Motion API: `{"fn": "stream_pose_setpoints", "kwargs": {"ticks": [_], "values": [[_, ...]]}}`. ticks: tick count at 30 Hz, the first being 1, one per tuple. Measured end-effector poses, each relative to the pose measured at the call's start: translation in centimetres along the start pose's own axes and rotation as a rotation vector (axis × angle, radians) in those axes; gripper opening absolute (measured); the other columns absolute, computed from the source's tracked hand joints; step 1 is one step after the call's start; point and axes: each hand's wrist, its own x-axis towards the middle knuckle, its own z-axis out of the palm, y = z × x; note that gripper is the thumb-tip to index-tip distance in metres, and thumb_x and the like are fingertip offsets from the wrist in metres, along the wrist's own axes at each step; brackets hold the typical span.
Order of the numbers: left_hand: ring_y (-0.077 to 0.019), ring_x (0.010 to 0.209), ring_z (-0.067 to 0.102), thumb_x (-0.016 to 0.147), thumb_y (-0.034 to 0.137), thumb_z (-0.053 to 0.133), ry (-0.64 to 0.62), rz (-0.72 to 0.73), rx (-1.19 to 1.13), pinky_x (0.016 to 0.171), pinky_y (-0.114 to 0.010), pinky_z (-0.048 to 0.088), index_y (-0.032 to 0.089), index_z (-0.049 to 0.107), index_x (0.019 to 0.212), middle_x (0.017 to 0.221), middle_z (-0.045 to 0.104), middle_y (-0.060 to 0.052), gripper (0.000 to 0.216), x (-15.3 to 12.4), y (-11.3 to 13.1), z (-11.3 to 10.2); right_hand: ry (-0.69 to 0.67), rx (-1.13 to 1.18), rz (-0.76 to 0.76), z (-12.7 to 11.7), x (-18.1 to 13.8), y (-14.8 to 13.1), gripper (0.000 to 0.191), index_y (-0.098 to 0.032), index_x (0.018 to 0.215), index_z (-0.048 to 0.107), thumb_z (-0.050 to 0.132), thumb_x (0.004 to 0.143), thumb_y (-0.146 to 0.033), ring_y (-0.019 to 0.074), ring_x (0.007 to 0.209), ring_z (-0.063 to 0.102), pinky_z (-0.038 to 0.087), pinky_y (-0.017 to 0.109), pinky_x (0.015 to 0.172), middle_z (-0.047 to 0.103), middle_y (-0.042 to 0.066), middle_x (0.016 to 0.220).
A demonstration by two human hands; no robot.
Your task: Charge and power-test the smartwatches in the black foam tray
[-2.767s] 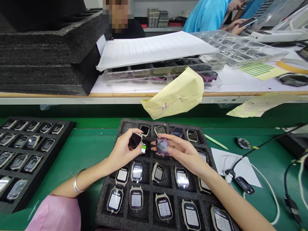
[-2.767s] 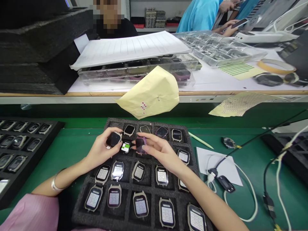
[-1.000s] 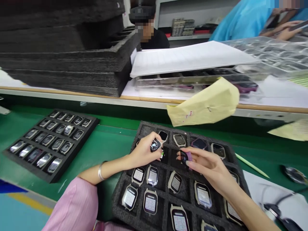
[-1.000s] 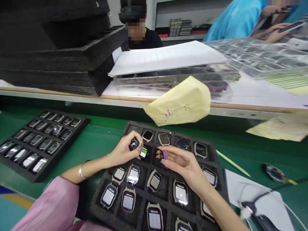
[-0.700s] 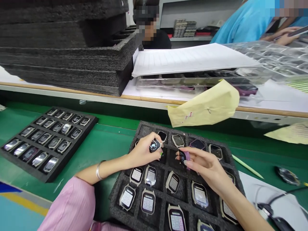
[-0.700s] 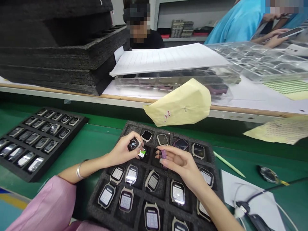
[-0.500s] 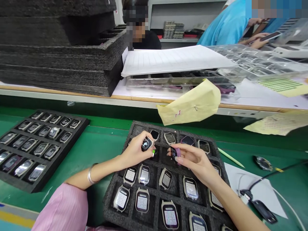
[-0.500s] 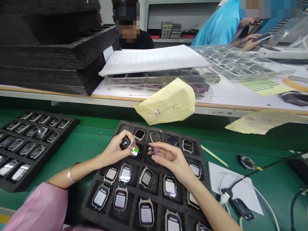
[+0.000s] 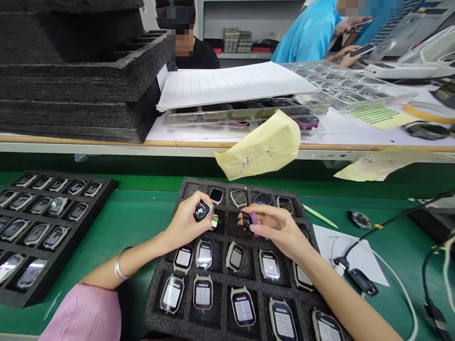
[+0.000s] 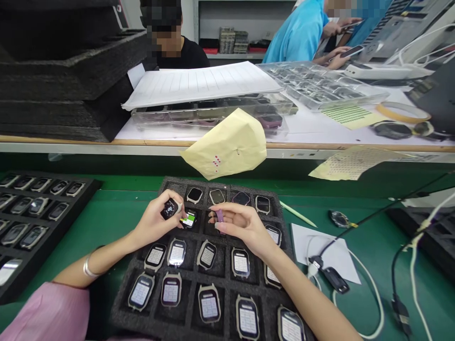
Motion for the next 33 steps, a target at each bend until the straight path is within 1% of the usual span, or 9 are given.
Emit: {"fn": "stream_pose_setpoints", "kwargs": {"ticks": [4, 7, 10, 13, 16, 18, 20, 25, 33], "values": [[-0.0137, 0.071, 0.063, 0.079, 0.015, 0.06, 0.014, -0.056, -0.062, 0.053, -0.021, 0.055, 0.021, 0.048, 0.094, 0.083, 0.055, 0.001, 0.02, -0.2, 0.0, 0.0, -0.002, -0.018, 0.047, 0.4, 0.0, -0.1, 0.033, -0.022, 0.106, 0.071, 0.079, 0.076, -0.03, 0.024, 0.093, 0.07, 0.056, 0.033, 0.08, 0.074, 0.008, 0.098], [-0.0114, 0.063, 0.06, 0.078, 0.021, 0.066, -0.002, -0.11, -0.147, 0.047, -0.021, 0.054, 0.021, 0.049, 0.099, 0.084, 0.056, 0.001, 0.027, 0.0, 0.2, 0.0, 0.008, 0.022, 0.087, 0.8, 0.2, 0.0, 0.032, -0.022, 0.112, 0.068, 0.074, 0.082, -0.032, 0.0242, 0.1, 0.068, 0.054, 0.036, 0.087, 0.073, 0.008, 0.105], [-0.0106, 0.058, 0.058, 0.076, 0.023, 0.069, -0.028, -0.194, -0.271, 0.042, -0.019, 0.05, 0.02, 0.049, 0.108, 0.08, 0.056, 0.002, 0.038, 0.5, 0.4, 0.0, 0.0, 0.129, 0.132, 0.9, 0.5, 0.2, 0.034, -0.021, 0.115, 0.065, 0.071, 0.084, -0.034, 0.0266, 0.104, 0.066, 0.053, 0.043, 0.092, 0.071, 0.009, 0.108], [-0.0139, 0.068, 0.063, 0.074, 0.022, 0.069, -0.056, -0.31, -0.433, 0.05, -0.023, 0.054, 0.018, 0.051, 0.116, 0.09, 0.06, -0.003, 0.045, 0.7, 0.7, -0.1, 0.0, 0.223, 0.179, 0.8, 0.6, 0.4, 0.034, -0.019, 0.116, 0.065, 0.07, 0.085, -0.033, 0.0289, 0.105, 0.066, 0.052, 0.047, 0.094, 0.072, 0.012, 0.106], [-0.0185, 0.085, 0.065, 0.073, 0.018, 0.066, -0.072, -0.387, -0.566, 0.069, -0.031, 0.057, 0.019, 0.055, 0.117, 0.108, 0.061, -0.008, 0.045, 0.6, 0.9, -0.2, 0.003, 0.274, 0.189, 0.8, 0.6, 0.5, 0.032, -0.019, 0.118, 0.064, 0.067, 0.087, -0.029, 0.0295, 0.106, 0.066, 0.051, 0.048, 0.095, 0.072, 0.013, 0.107], [-0.0205, 0.091, 0.065, 0.072, 0.015, 0.064, -0.086, -0.406, -0.633, 0.078, -0.036, 0.056, 0.02, 0.058, 0.115, 0.11, 0.062, -0.008, 0.045, 0.4, 1.0, -0.3, 0.003, 0.284, 0.17, 0.9, 0.5, 0.6, 0.033, -0.019, 0.118, 0.064, 0.067, 0.086, -0.028, 0.0298, 0.107, 0.066, 0.05, 0.049, 0.095, 0.072, 0.013, 0.107], [-0.0214, 0.094, 0.065, 0.07, 0.012, 0.063, -0.096, -0.412, -0.68, 0.084, -0.038, 0.053, 0.02, 0.058, 0.115, 0.11, 0.063, -0.008, 0.046, 0.3, 1.0, -0.3, -0.001, 0.28, 0.145, 1.1, 0.4, 0.6, 0.035, -0.02, 0.119, 0.064, 0.067, 0.085, -0.026, 0.0298, 0.107, 0.065, 0.05, 0.049, 0.095, 0.072, 0.012, 0.107], [-0.0212, 0.098, 0.064, 0.066, 0.007, 0.063, -0.114, -0.386, -0.723, 0.088, -0.037, 0.051, 0.02, 0.057, 0.117, 0.12, 0.061, -0.01, 0.053, 0.2, 0.8, -0.3, 0.009, 0.24, 0.112, 1.5, 0.2, 0.7, 0.037, -0.024, 0.121, 0.063, 0.064, 0.085, -0.025, 0.0286, 0.107, 0.066, 0.052, 0.048, 0.093, 0.072, 0.009, 0.109], [-0.0232, 0.101, 0.06, 0.067, 0.01, 0.062, -0.153, -0.358, -0.737, 0.087, -0.043, 0.054, 0.023, 0.059, 0.114, 0.12, 0.058, -0.008, 0.049, 0.1, 0.4, -0.1, 0.008, 0.171, 0.078, 1.4, -0.1, 0.8, 0.04, -0.029, 0.123, 0.062, 0.063, 0.084, -0.023, 0.028, 0.109, 0.065, 0.053, 0.046, 0.093, 0.071, 0.004, 0.114]]}}
